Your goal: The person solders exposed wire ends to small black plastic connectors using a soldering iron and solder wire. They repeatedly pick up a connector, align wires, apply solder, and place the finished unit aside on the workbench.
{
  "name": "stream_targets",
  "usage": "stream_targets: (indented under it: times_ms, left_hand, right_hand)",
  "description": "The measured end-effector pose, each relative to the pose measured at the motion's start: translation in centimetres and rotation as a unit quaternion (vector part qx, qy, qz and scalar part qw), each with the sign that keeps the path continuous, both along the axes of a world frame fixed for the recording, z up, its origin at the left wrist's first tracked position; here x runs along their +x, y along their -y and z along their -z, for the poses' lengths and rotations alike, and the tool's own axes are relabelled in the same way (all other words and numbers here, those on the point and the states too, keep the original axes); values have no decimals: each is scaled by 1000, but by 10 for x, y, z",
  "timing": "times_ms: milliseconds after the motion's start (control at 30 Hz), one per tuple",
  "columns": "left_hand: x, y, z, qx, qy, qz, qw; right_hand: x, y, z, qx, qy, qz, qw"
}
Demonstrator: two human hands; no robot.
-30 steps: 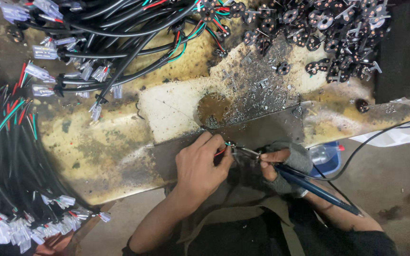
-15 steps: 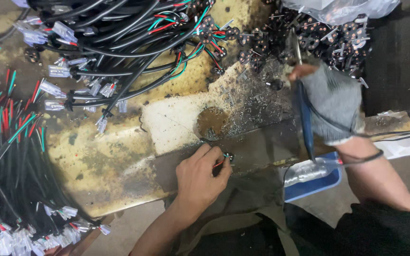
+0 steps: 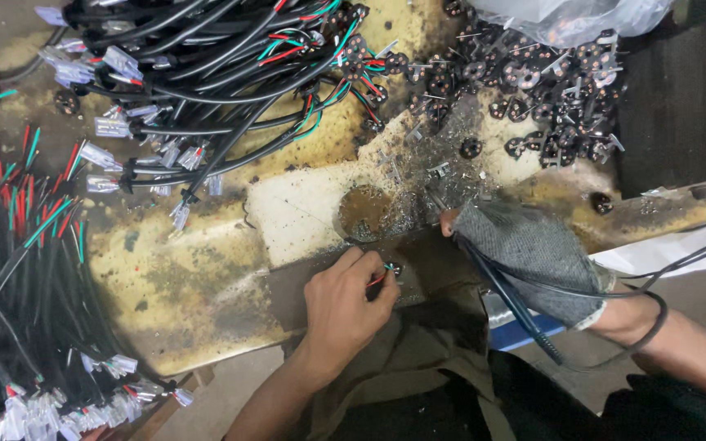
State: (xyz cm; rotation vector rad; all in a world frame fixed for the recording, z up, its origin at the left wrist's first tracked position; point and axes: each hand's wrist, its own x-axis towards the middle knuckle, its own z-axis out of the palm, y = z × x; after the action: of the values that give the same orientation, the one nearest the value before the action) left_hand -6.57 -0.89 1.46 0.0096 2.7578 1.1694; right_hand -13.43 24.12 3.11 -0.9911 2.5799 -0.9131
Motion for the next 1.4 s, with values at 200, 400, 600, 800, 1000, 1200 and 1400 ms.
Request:
stream_targets:
  times_ms: [200, 400, 600, 800, 1000, 1200, 1400]
  left_hand:
    - [0, 1, -2, -1, 5, -2, 1000]
    - [2, -4, -2, -11, -5, -13, 1000]
    - [4, -11, 1, -11, -20, -22, 999]
    - [6, -11, 10, -14, -12, -19, 1000]
    - [5, -12, 7, -26, 1, -18, 1000]
    - [11, -15, 5, -30, -11, -53, 998]
    - [19, -23, 6, -26, -49, -98, 994]
  right_hand:
    - [28, 19, 20, 221, -134, -61, 964]
    - [43, 27, 11, 210, -201, 30, 956]
    - [3, 9, 12, -107, 32, 204, 973]
    - [63, 44, 63, -263, 74, 207, 939]
    - [69, 50, 78, -240, 92, 261, 931]
    - [81, 57, 96, -270, 37, 308, 912]
    - [91, 57, 118, -362, 144, 287, 875]
